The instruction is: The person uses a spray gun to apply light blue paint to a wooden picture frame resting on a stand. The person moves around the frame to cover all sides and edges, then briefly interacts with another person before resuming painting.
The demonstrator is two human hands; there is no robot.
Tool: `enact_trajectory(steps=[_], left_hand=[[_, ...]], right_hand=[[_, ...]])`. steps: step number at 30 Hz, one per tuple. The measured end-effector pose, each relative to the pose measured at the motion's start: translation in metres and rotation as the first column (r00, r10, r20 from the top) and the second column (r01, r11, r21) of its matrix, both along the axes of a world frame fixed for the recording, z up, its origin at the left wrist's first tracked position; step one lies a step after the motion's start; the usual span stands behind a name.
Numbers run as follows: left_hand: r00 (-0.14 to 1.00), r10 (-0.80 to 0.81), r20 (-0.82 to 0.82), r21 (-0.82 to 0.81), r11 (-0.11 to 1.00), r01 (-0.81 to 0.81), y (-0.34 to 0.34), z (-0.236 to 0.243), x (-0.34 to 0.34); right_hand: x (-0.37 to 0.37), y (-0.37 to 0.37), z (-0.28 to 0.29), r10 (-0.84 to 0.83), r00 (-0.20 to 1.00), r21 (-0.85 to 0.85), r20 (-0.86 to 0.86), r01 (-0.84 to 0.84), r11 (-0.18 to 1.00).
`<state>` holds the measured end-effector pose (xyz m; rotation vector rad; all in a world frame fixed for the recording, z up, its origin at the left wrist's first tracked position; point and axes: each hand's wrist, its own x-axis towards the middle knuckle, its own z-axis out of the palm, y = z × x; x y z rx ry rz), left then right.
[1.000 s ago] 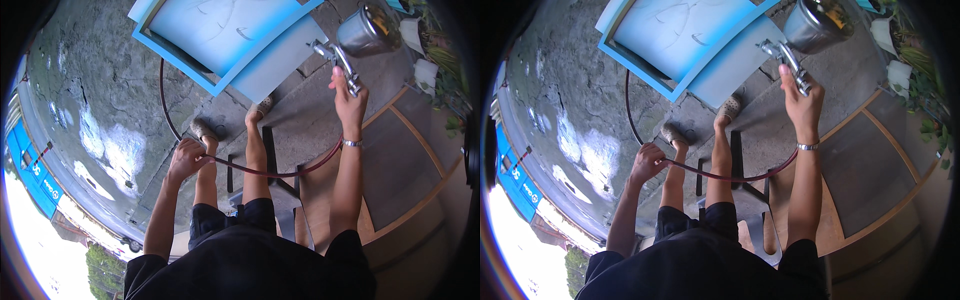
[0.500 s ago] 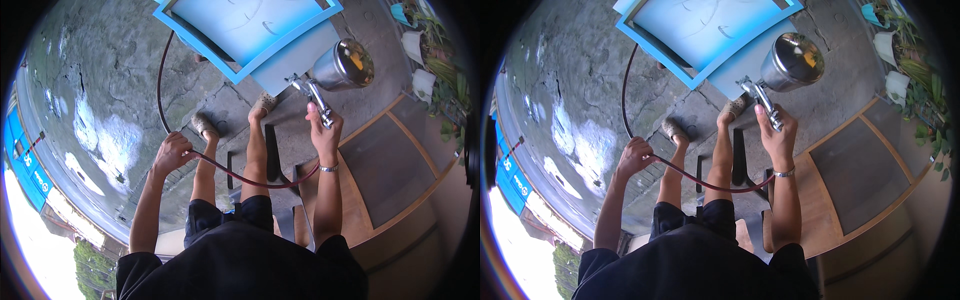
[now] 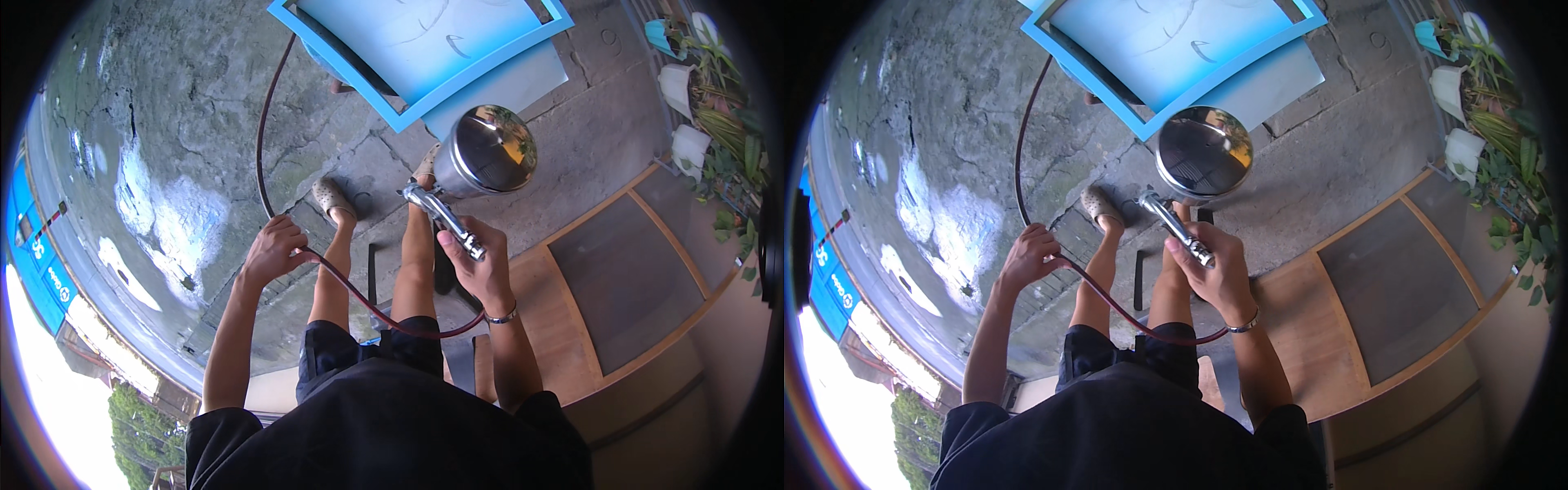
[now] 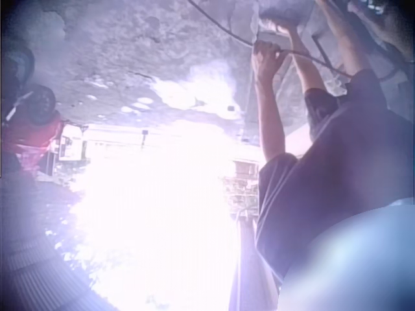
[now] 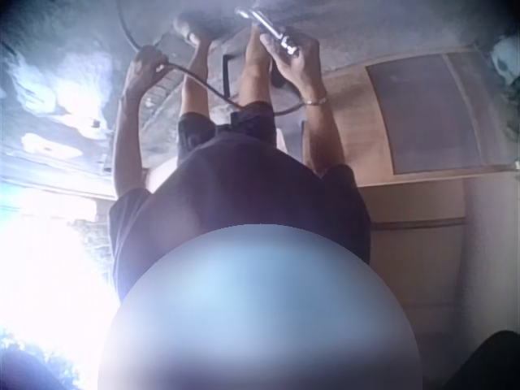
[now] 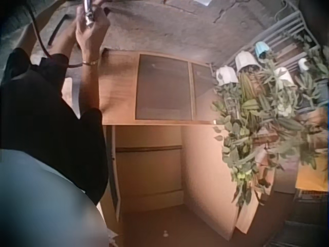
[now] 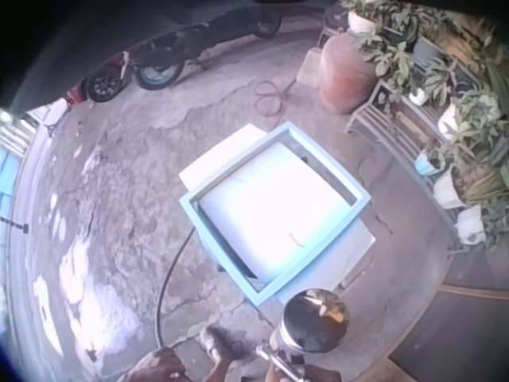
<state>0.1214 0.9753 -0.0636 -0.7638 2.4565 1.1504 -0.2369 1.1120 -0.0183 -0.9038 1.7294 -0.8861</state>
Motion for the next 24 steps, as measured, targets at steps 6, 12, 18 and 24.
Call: enact_trajectory(steps=[6,12,18,24], left_hand=[[0.997,0.074,-0.003,-0.002,0.997,-0.074,0.003,0.005,-0.007],[0.992,0.111,-0.065,0.004,0.994,-0.111,0.004,0.01,-0.033],[0.983,0.17,-0.069,-0.001,0.985,-0.17,0.008,0.013,-0.058],[0.968,0.231,-0.101,-0.016,0.972,-0.234,0.014,0.015,-0.084]], right_hand=[[-0.028,-0.033,-0.007,-0.042,0.983,-0.046,-0.181,0.034,0.998],[-0.103,-0.057,-0.026,-0.072,0.915,0.005,-0.398,0.081,0.997],[-0.165,-0.087,-0.033,-0.166,0.862,0.051,-0.479,0.216,0.975],[-0.227,-0.116,-0.044,-0.317,0.8,0.13,-0.51,0.435,0.891]])
